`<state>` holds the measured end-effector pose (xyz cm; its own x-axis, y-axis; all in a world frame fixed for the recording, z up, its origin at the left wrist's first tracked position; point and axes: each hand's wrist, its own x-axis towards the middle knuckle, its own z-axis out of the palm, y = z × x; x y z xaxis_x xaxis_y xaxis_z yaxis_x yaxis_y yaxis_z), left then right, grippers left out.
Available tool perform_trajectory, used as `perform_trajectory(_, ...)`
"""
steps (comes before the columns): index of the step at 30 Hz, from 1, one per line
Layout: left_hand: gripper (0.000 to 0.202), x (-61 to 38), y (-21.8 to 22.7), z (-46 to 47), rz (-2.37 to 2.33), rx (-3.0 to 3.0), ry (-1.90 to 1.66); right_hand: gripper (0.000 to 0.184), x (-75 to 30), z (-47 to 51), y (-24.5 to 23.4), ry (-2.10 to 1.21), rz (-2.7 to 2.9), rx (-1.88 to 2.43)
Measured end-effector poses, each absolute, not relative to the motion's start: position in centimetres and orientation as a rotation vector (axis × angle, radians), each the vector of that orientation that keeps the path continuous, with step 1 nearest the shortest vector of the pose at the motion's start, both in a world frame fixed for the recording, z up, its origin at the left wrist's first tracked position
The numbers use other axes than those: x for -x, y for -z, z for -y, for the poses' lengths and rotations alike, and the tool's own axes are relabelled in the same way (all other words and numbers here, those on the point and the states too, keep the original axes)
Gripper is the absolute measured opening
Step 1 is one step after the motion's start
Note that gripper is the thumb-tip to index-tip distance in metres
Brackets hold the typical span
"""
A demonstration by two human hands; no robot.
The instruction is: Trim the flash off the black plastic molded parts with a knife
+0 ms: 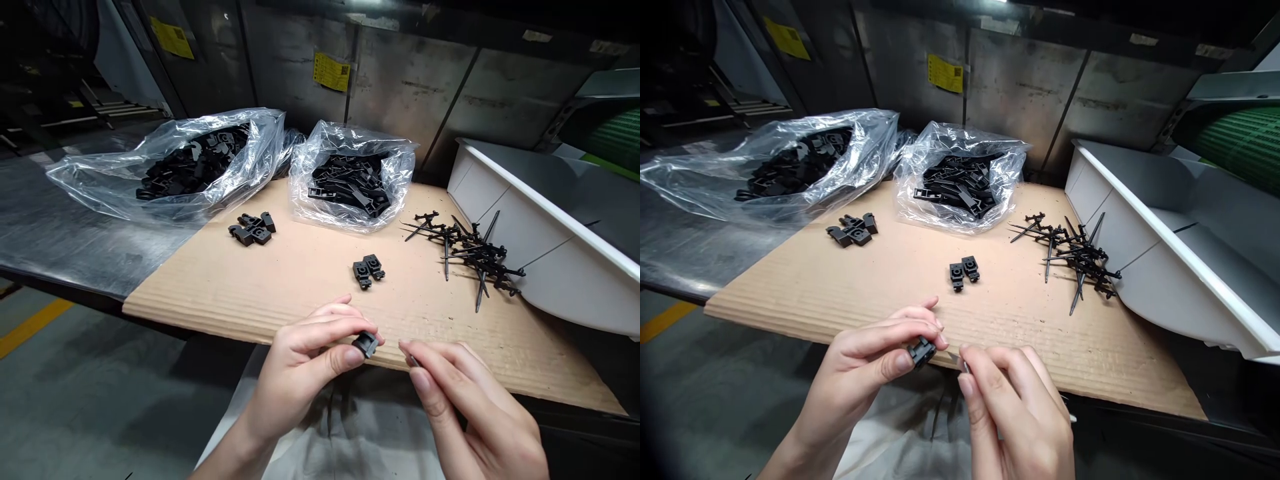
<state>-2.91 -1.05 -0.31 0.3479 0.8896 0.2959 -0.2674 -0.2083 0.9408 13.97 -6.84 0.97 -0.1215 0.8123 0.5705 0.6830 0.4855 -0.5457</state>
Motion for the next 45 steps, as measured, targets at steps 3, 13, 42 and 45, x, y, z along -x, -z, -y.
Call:
perform_trajectory(3,0.016,2.9,0.3,1.0,-0.605,-1.366,-1.191,0.029,-13.8,6.6,-1.1,-0.187,1.836,1.252)
perform_trajectory(13,0.015,2.2,-1.6,2.3,-0.340,-0.559,-0.870,0.010,-12.9,5.4,-3.5,-1.107,1.310,1.218)
perform_trajectory(42,0.016,1.6,-2.5,3.8,-0.368,-0.668,-0.836,0.009,-12.5,6.2,-3.4,-1.094,1.088,1.259)
perform_trajectory(45,0.016,1.6,-2.0,3.7,-0.384,-0.697,-0.869,0.012,-12.6,6.5,-3.4,-0.743,1.342,1.268)
